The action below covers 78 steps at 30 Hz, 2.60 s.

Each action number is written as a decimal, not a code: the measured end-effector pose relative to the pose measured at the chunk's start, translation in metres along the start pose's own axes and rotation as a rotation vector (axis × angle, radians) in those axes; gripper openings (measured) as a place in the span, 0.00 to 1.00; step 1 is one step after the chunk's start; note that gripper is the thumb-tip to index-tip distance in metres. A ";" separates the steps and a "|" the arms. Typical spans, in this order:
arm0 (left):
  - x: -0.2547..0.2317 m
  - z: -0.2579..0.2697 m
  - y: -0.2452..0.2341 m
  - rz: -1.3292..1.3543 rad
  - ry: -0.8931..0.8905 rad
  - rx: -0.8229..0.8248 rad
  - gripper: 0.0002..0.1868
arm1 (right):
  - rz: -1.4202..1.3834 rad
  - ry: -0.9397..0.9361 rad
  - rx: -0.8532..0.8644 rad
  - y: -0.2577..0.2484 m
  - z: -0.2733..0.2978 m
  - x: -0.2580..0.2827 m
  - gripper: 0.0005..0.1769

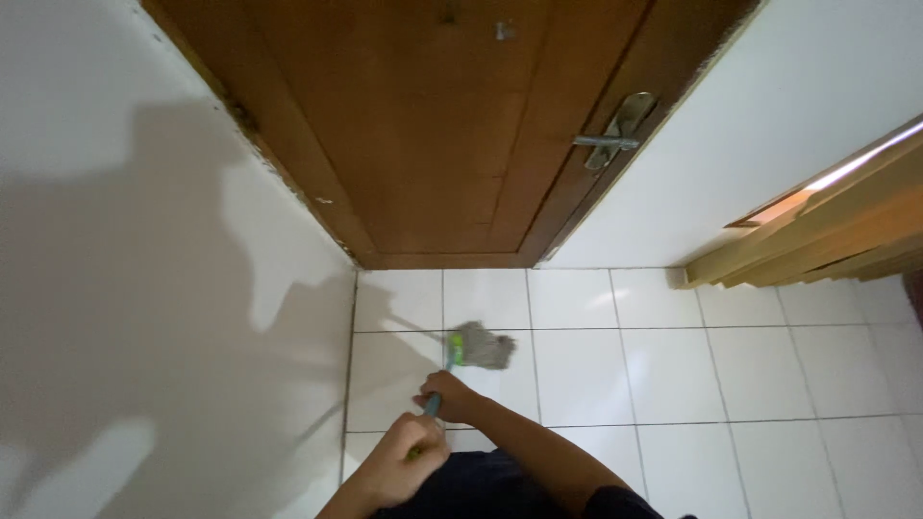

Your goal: The person mops a tiled entryway floor using a string mop with a blue handle and green accents. They move the mop back and forth across the tiles in front of a closed wooden door, covering the area systematically.

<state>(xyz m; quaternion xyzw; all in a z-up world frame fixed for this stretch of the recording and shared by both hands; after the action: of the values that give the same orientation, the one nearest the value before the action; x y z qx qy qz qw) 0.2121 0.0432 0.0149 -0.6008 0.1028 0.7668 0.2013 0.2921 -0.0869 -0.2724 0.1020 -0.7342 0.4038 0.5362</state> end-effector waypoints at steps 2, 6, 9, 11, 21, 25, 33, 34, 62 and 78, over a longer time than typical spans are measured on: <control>-0.020 0.013 -0.016 -0.152 -0.059 0.030 0.25 | -0.043 -0.019 0.062 0.019 -0.034 0.026 0.26; -0.052 0.027 -0.040 -0.342 0.073 0.053 0.23 | 0.039 -0.071 0.205 0.045 -0.094 0.066 0.28; -0.104 0.025 -0.046 -0.372 -0.069 0.239 0.29 | 0.007 0.011 0.259 0.023 -0.116 0.112 0.33; -0.113 0.017 -0.042 -0.383 -0.061 0.285 0.29 | 0.025 -0.017 0.271 0.009 -0.117 0.112 0.32; -0.092 -0.089 0.027 -0.080 0.263 0.517 0.26 | 0.260 0.140 0.245 -0.083 -0.001 -0.023 0.23; -0.043 -0.155 0.082 -0.017 0.200 0.528 0.27 | 0.202 0.295 0.126 -0.147 0.078 -0.086 0.21; 0.035 -0.294 0.177 0.162 0.194 0.450 0.24 | 0.263 0.842 -0.049 -0.292 0.194 -0.191 0.18; 0.043 -0.314 0.178 0.160 0.191 0.447 0.24 | 0.260 0.839 -0.047 -0.307 0.196 -0.208 0.18; -0.060 -0.088 -0.074 -0.277 -0.029 -0.132 0.13 | -0.083 -0.243 -0.029 -0.039 -0.181 -0.002 0.17; 0.019 -0.112 -0.030 -0.013 -0.110 0.474 0.16 | 0.274 0.209 0.114 -0.083 -0.053 -0.038 0.15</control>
<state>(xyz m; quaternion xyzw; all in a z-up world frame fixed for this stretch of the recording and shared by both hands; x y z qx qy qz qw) 0.3199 0.0285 -0.0300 -0.4947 0.2650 0.7514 0.3470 0.3929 -0.1147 -0.2606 -0.0114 -0.6574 0.5224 0.5429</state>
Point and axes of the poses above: each hand's wrist, its own z-axis away from the middle knuckle, its own y-axis out of the palm, x = y × z, the point moved 4 cm from there along -z, towards the middle knuckle, and after that the axes turned 3 degrees about -x, right-handed, at the moved point
